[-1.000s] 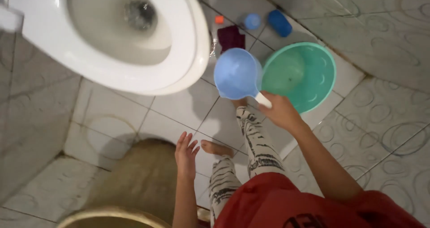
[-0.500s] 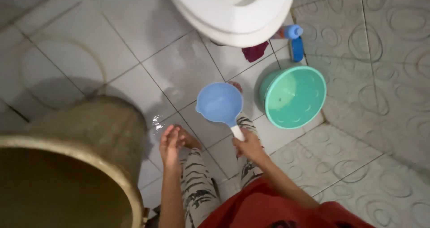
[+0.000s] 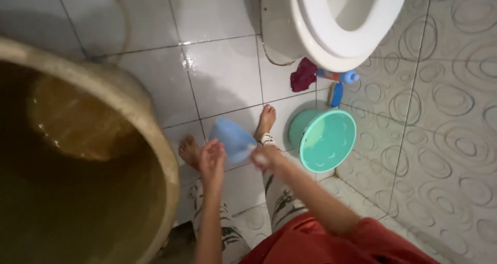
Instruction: Cleaning the toilet bowl, lid, and exterior surfaces using a rag, brush, and water.
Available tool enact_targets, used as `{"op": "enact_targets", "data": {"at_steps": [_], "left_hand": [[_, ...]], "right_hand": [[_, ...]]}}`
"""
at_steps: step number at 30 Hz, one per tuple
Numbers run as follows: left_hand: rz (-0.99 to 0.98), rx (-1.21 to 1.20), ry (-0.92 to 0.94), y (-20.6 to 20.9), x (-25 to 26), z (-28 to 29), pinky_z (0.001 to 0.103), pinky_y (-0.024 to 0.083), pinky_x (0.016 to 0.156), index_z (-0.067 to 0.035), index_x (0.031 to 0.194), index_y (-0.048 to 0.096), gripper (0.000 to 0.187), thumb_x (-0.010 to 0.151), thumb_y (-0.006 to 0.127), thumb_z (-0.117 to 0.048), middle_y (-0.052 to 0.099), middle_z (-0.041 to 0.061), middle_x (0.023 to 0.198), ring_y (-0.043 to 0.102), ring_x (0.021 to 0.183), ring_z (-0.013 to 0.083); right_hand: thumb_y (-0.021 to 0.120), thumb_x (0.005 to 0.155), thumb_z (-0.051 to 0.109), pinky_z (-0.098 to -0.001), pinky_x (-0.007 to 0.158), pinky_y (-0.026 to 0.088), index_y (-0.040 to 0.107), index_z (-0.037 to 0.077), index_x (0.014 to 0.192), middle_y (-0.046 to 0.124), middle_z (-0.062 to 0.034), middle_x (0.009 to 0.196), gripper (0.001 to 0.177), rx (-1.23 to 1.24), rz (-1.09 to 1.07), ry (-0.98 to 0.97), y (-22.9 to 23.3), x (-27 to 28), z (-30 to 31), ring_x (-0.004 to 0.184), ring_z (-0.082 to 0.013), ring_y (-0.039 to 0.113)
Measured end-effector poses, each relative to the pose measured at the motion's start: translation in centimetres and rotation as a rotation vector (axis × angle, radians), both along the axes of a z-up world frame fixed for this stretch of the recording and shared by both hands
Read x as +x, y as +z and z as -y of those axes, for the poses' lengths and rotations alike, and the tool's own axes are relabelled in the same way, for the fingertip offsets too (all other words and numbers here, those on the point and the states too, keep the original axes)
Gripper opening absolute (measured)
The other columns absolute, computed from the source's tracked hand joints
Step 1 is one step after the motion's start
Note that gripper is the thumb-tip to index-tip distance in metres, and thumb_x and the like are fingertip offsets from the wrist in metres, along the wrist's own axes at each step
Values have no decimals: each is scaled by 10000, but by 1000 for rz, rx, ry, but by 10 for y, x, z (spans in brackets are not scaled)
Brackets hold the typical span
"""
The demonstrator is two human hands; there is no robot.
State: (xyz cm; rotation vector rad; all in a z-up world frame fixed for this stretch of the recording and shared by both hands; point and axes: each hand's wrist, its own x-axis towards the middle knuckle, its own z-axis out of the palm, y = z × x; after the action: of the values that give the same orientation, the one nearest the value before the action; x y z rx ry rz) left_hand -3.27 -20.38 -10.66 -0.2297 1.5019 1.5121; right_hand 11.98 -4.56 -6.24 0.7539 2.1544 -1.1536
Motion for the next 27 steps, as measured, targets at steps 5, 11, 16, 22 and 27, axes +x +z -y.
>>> {"op": "enact_targets", "data": {"at_steps": [5, 11, 16, 22, 27], "left_hand": [[-5, 39, -39, 24, -7, -2, 256, 518, 814, -88, 1316, 585, 354, 972, 663, -119, 655, 13, 1151, 630, 949, 111], [-34, 26, -46, 2, 10, 10, 268, 523, 838, -57, 1308, 599, 355, 965, 682, -95, 671, 43, 1141, 629, 986, 121], [33, 3, -35, 18, -6, 4, 276, 531, 868, -60, 1293, 601, 346, 963, 680, -126, 677, 36, 1156, 650, 1011, 129], [48, -49, -37, 31, -13, -5, 276, 538, 832, -59, 1281, 617, 320, 984, 677, -163, 660, 34, 1124, 637, 960, 131], [4, 71, 50, 17, -14, -14, 270, 518, 771, -64, 1294, 597, 352, 973, 681, -185, 659, 29, 1109, 628, 876, 135]], "right_hand": [[601, 964, 101, -276, 679, 572, 601, -30, 1123, 679, -163, 1042, 206, -534, -41, -1688, -32, -45, -133, 875, -238, 666], [567, 888, 34, -219, 414, 382, 428, 30, 1217, 588, -187, 953, 356, -686, -165, -1776, -53, -52, -206, 664, -211, 537], [549, 968, 12, -219, 481, 416, 393, -38, 1261, 570, -218, 1027, 336, -522, 50, -1956, -29, -79, -149, 753, -250, 609], [567, 949, 100, -241, 441, 374, 457, -37, 1217, 643, -178, 946, 320, -785, 73, -1661, -45, -74, -96, 651, -184, 521], [621, 979, 212, -289, 589, 500, 570, -6, 1265, 599, -68, 988, 364, -568, 122, -1370, 21, -155, -76, 716, -147, 568]]}}
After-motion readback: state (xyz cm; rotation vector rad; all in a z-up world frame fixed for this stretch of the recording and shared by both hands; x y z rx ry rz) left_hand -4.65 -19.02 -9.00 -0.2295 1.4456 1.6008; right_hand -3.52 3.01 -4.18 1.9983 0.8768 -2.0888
